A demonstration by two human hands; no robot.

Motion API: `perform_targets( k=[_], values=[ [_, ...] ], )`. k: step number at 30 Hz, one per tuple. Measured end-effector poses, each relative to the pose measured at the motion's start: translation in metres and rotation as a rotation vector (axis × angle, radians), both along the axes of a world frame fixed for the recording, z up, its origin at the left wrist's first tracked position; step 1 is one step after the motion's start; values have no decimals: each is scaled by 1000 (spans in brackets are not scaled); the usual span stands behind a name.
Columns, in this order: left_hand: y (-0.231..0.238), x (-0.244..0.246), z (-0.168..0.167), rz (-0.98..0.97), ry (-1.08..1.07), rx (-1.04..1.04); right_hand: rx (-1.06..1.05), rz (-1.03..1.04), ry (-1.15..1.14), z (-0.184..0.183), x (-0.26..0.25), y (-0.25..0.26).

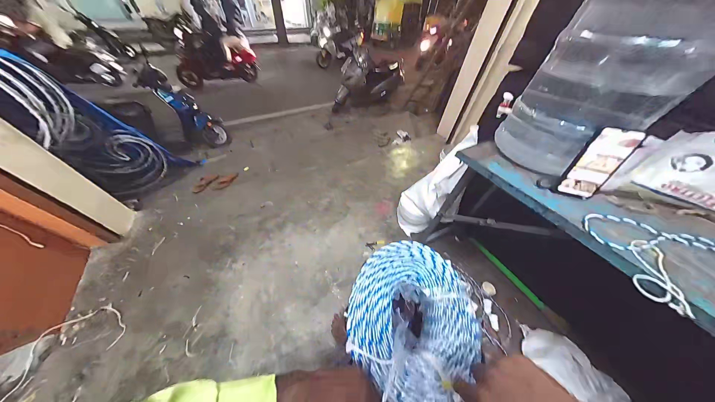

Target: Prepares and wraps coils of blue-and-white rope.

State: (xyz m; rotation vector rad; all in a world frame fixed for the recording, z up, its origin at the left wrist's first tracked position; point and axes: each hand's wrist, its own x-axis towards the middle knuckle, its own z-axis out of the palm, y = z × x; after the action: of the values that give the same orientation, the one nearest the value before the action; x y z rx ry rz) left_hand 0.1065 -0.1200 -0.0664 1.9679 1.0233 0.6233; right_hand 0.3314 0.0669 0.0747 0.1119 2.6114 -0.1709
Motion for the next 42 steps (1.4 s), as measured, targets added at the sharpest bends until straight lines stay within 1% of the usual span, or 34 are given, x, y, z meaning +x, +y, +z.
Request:
perform_targets(
  k=[1, 2, 3, 4, 5, 7, 10, 12, 13, 15, 17, 18, 20, 21, 23, 25, 26, 27, 29, 31, 32, 33, 35, 37, 38, 40, 42],
  values=[
    [3, -1, -2, -40, -36, 46, 6, 25, 164, -3, -4, -1],
    [4, 1, 2, -48, -15, 73, 40, 78, 392, -13, -10, 0],
    [5, 5, 12, -42, 27, 60, 42, 101, 488, -17, -20, -2],
    [4, 9, 20, -46, 63, 26, 11, 105, 475, -20, -27, -6],
    [2, 11, 26, -65, 94, -15, -31, 104, 402, -26, -27, -10],
    [6, 5, 25, -92, 120, 11, -47, 131, 282, -35, -11, -7],
    [4, 6, 19, -75, 86, -1, 37, 109, 161, -20, 29, 4],
    [4, 10, 15, -84, 71, 11, 104, 60, 97, -9, 37, 6],
    [5, 11, 15, -93, 74, 20, 100, 50, 143, -8, 32, 5],
    [8, 14, 17, -96, 82, 18, 18, 44, 313, -9, 11, -3],
    [9, 15, 21, -86, 103, 6, -69, 68, 421, -22, -12, -11],
    [9, 14, 24, -82, 110, -1, -93, 88, 417, -32, -17, -11],
    [8, 11, 27, -92, 103, -32, -115, 111, 329, -44, -8, -4],
    [9, 9, 25, -94, 77, -28, -94, 108, 274, -41, 3, 3],
    [8, 13, 19, -101, -1, -30, 24, 100, 178, -27, 31, 12],
    [6, 14, 19, -119, 1, -62, 189, 12, 47, -14, 46, 14],
    [6, 13, 22, -126, 21, -91, 232, -28, 31, -12, 48, 20],
    [6, 9, 24, -131, 51, -130, 203, -50, 105, -10, 45, 27],
    [5, 5, 25, -129, 69, -160, 16, -70, 389, -7, 33, 38],
    [4, 1, 23, -126, 29, -160, -238, -166, 598, -14, 9, 33],
    [5, 1, 23, -131, 6, -169, -395, -206, 633, -26, -2, 27],
    [6, 2, 23, -133, -16, -177, -538, -222, 633, -42, -11, 21],
    [8, 4, 24, -107, -82, -213, -763, -205, 563, -82, -28, 11],
    [6, 7, 24, -36, -216, -267, -905, -154, 399, -111, -40, 8],
    [2, 8, 23, 2, -302, -280, -920, -118, 326, -118, -43, 10],
    [-6, 5, 25, 61, -452, -316, -934, -79, 279, -118, -46, 19],
    [-13, -2, 29, 88, -510, -350, -952, -141, 239, -108, -39, 30]
  ],
)
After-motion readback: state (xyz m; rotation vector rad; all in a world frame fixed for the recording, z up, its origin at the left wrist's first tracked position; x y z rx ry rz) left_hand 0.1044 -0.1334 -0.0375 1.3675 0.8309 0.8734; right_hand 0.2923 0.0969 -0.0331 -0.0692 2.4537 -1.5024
